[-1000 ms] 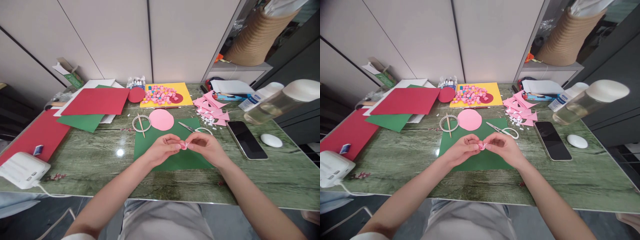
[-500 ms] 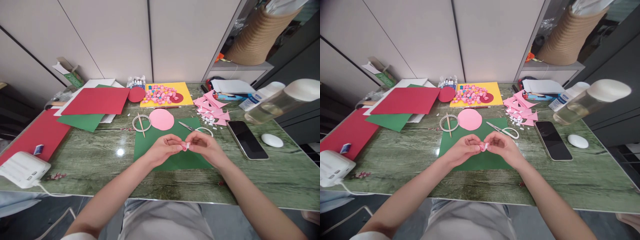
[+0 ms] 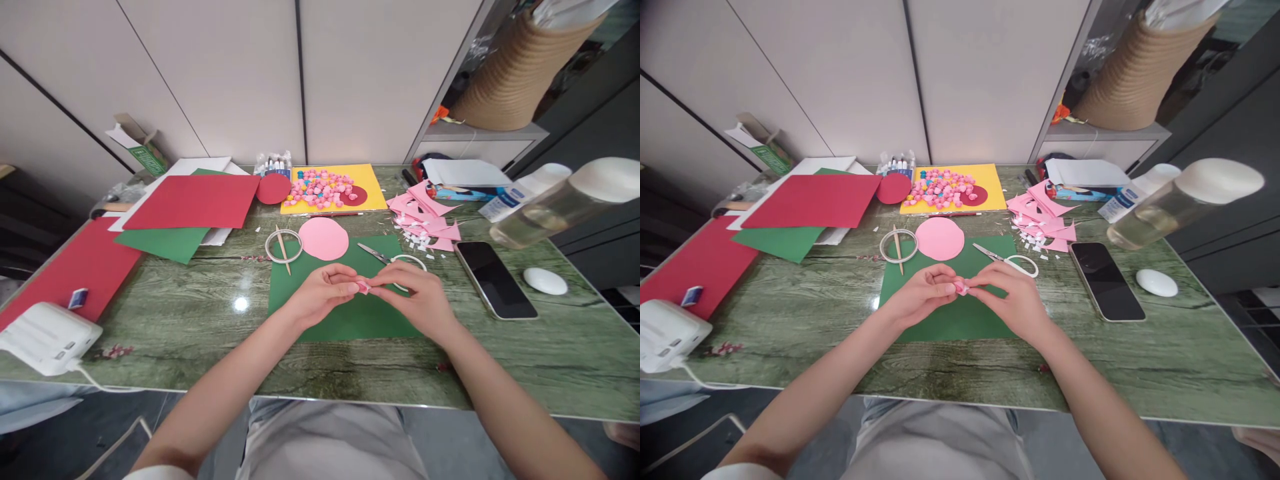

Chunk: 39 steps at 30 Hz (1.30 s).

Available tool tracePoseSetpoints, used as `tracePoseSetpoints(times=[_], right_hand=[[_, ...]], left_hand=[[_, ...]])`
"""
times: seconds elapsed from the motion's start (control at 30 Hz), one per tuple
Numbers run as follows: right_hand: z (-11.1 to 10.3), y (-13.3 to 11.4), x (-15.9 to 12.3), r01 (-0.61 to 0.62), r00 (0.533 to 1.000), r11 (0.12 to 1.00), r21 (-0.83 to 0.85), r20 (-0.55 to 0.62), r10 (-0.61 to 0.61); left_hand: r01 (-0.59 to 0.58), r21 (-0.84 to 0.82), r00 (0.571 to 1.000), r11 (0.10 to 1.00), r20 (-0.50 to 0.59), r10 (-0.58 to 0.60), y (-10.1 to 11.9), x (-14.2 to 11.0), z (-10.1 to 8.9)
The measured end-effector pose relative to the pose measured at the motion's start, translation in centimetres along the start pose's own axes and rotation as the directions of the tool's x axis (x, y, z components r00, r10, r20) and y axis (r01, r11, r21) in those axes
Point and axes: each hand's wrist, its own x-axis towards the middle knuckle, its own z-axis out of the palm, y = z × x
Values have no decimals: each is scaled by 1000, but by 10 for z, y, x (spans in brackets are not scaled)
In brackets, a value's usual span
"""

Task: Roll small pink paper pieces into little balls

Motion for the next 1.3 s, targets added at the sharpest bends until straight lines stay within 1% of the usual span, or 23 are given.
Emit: tracePoseSetpoints(times=[0.07,0.13,0.33,0.47,0.7,0.9,1.17,1.3], right_hand=[[-1,1,0,29,1000,999,-26,12,-29],[-2,1,0,31,999,999,-33,35,-30],[-5,-6,1,-24,993,1000,-9,118,25],[-7,-8,3,-52,980,998,-24,190,55],[-8,-7,3,9,960,998,-59,279,7],[-7,-10,3,21,935,996,-87,356,12],[-1,-11,1,10,933,995,-98,358,26],[2,-11,0,-1,944,996,-91,329,31]], left_hand=[[6,17,1000,1000,6,-6,1,0,-1],[9,41,1000,999,11,-9,1,0,-1],[-44,157,998,987,48,36,4,0,0],[-43,220,998,975,58,31,6,0,0],[-47,268,995,962,97,21,7,0,-3],[-68,297,990,953,140,27,8,0,-6],[-67,271,990,960,137,31,7,0,-5],[-73,255,992,964,123,42,6,0,-3]])
